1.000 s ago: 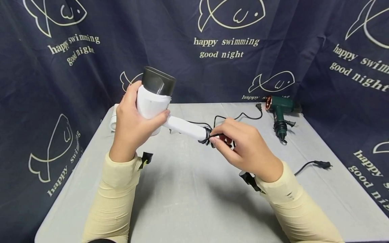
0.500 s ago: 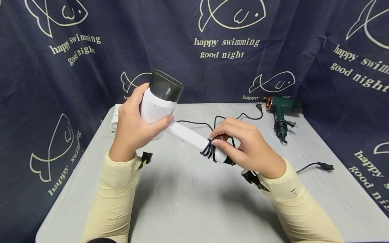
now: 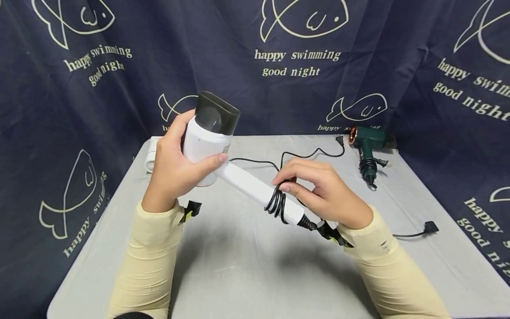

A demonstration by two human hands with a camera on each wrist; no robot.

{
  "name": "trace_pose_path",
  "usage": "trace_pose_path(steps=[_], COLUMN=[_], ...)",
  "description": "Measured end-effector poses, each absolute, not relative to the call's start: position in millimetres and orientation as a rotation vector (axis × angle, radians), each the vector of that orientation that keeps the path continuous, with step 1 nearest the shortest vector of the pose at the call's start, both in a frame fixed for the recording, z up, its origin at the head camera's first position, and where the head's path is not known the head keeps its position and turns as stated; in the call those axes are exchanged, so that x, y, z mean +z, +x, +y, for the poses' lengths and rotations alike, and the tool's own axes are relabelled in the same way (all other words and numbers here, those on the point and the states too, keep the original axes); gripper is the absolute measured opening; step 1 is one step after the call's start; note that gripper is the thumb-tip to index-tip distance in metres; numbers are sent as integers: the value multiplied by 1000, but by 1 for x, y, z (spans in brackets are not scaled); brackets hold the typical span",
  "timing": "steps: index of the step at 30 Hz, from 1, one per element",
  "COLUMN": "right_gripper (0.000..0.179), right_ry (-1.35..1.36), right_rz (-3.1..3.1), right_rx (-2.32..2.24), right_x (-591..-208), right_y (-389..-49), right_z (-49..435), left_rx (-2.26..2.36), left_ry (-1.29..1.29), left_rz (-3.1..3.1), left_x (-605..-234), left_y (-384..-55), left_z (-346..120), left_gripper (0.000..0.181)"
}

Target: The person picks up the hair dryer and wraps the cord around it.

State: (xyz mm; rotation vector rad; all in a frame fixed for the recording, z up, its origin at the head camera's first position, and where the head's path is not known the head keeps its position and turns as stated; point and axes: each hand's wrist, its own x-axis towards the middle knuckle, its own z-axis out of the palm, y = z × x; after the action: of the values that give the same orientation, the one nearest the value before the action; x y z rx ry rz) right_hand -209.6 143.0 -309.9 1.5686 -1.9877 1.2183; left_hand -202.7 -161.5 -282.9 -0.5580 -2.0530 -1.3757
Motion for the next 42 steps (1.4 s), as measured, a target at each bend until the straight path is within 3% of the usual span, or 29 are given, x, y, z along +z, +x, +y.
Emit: trace_pose_path(steps=[8, 19, 21, 26, 42], right_gripper=[35, 21, 15, 21, 24], right_ry=[1563, 1500, 1467, 1438, 1291], right_rz=[-2020, -2124, -2169, -2195, -2434], right_rx=[1223, 1314, 1470, 1690, 911], right_x=[-316, -325, -324, -326, -330], right_y=[-215, -212, -207, -198, -184], right_z=[139, 126, 122, 117, 111], left_rx=[-1426, -1508, -1527, -1586, -1520], left_ry=[-566, -524, -536, -552, -299], left_rz=[-2033, -1945, -1905, -1818, -1781], left_x=[-288, -282, -280, -279, -282], left_y=[-212, -208, -209, -211, -205], left_z=[-166, -166, -165, -162, -161], left_gripper=[79, 76, 76, 74, 77])
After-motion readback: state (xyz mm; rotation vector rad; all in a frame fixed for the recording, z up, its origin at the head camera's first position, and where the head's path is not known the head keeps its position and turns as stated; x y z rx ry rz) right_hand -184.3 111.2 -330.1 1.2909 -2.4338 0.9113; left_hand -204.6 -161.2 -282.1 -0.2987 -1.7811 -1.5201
